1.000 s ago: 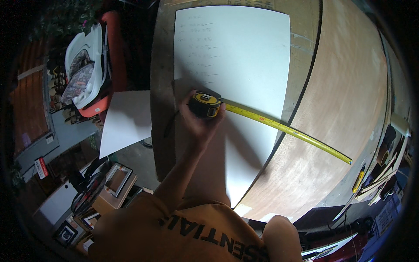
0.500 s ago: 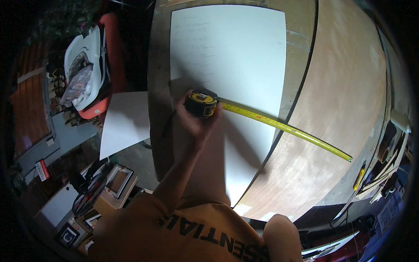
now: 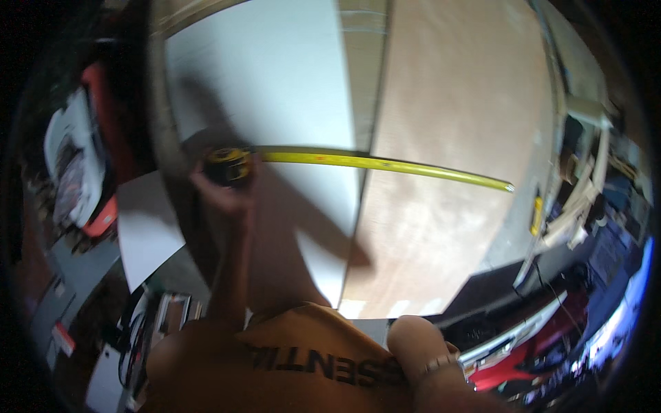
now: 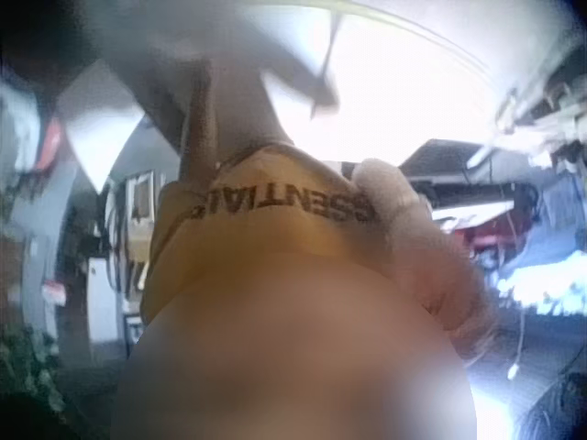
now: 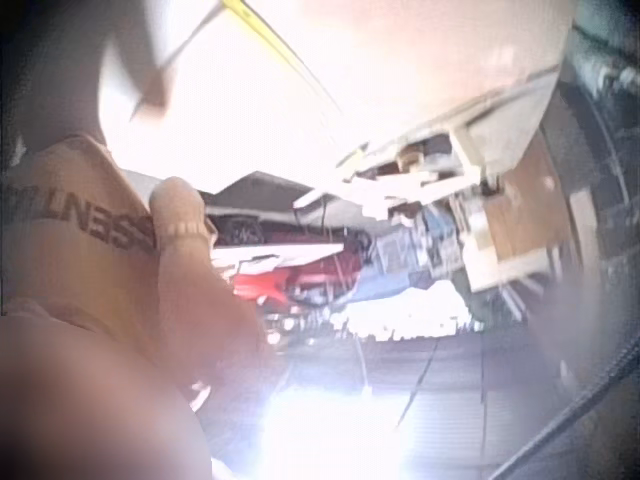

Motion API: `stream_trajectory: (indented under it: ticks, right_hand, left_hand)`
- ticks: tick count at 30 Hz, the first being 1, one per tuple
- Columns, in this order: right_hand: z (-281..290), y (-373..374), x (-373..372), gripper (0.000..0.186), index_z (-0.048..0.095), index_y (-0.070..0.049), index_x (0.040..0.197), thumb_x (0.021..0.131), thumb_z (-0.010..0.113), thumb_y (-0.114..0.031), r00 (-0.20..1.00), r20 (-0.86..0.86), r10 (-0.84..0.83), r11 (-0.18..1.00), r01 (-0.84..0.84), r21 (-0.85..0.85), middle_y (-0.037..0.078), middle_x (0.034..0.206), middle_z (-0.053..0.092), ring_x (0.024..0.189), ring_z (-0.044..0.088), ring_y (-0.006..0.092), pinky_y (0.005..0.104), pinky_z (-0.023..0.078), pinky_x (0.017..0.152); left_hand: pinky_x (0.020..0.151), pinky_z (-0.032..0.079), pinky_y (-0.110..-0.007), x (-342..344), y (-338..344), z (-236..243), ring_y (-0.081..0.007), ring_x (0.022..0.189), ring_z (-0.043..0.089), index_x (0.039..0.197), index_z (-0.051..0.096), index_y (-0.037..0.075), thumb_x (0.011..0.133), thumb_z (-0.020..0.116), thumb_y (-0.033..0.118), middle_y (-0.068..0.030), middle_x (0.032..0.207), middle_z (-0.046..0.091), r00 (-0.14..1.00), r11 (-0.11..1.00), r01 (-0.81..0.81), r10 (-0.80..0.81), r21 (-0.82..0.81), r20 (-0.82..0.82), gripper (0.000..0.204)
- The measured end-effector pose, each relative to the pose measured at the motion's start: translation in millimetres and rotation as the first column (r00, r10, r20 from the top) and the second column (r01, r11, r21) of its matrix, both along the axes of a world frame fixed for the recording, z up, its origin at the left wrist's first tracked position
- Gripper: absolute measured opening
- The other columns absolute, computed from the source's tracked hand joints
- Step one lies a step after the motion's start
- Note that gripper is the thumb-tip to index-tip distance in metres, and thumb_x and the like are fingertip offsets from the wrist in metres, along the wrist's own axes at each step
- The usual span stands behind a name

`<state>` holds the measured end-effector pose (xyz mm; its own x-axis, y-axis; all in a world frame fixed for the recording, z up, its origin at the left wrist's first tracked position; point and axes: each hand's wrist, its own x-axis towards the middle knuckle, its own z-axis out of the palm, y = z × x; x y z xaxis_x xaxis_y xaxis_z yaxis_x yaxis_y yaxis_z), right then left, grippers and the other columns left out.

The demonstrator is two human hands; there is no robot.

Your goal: The person measures and marks a large sheet of plywood with a tape measure and pencil, then uses a utility knife and straightedge to cut the sheet along the marked lines. The person handles the plywood, tape measure, pencil, utility knife, and straightedge throughout the task.

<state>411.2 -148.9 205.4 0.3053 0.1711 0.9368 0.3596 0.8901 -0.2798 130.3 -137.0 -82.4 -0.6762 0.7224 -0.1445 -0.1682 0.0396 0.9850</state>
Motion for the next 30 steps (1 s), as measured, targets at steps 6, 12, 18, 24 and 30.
stream_trajectory:
  ticks: [6, 12, 18, 24, 30]
  right_hand:
    - [-120, 15, 16, 0.044, 0.058, -0.003, 0.101, 0.104, 0.043, -0.044, 0.888, -0.452, -0.08, 0.766, -0.236, -0.598, 0.009, 0.078, 0.056, 0.066, 0.055, 0.019, 0.034, 0.049, 0.068]
    - [-221, 28, 13, 0.024, 0.061, 0.004, 0.11, 0.105, 0.049, -0.016, 0.998, -0.051, -0.021, 0.352, -0.04, -0.935, 0.014, 0.09, 0.069, 0.074, 0.066, 0.0163, 0.0277, 0.052, 0.069]
    - [-267, 21, 16, 0.028, 0.062, 0.006, 0.115, 0.106, 0.05, -0.018, 0.986, 0.163, -0.025, 0.382, 0.16, -0.91, 0.014, 0.101, 0.069, 0.086, 0.066, 0.018, 0.0301, 0.051, 0.081]
    - [-276, 17, 21, 0.019, 0.061, 0.005, 0.111, 0.104, 0.054, -0.01, 0.988, 0.142, -0.066, 0.36, 0.156, -0.92, 0.014, 0.098, 0.068, 0.083, 0.065, 0.0175, 0.028, 0.051, 0.079]
    - [-277, 20, 21, 0.011, 0.06, 0.003, 0.105, 0.102, 0.056, -0.007, 0.993, 0.06, -0.105, 0.358, 0.094, -0.929, 0.012, 0.095, 0.066, 0.082, 0.065, 0.0149, 0.0264, 0.05, 0.075]
  left_hand:
    - [0.095, 0.057, -0.037, 4, 4, 0, -0.0243, 0.11, 0.06, 0.132, 0.039, -0.006, 0.074, 0.089, 0.007, -0.0196, 0.12, 0.054, 0.808, 0.992, 0.077, -0.121, -0.1, -0.576, 0.077]
    - [0.097, 0.054, -0.036, 6, 1, 2, -0.0228, 0.114, 0.057, 0.135, 0.041, 0.0, 0.072, 0.091, 0.006, -0.0166, 0.125, 0.053, 0.851, 0.975, 0.057, -0.16, -0.215, -0.5, 0.08]
    - [0.089, 0.054, -0.038, 1, 3, -3, -0.0268, 0.103, 0.061, 0.132, 0.046, -0.003, 0.067, 0.094, 0.015, -0.0179, 0.116, 0.054, 0.813, 0.986, -0.001, -0.095, -0.164, -0.575, 0.083]
    - [0.086, 0.055, -0.041, 0, 10, -1, -0.0297, 0.101, 0.062, 0.128, 0.049, -0.003, 0.067, 0.094, 0.019, -0.0181, 0.112, 0.056, 0.741, 0.991, 0.005, -0.094, -0.134, -0.665, 0.079]
    - [0.087, 0.055, -0.04, -2, 17, 0, -0.0291, 0.102, 0.062, 0.128, 0.049, -0.003, 0.068, 0.094, 0.02, -0.0187, 0.114, 0.057, 0.756, 0.981, 0.02, -0.141, -0.193, -0.639, 0.078]
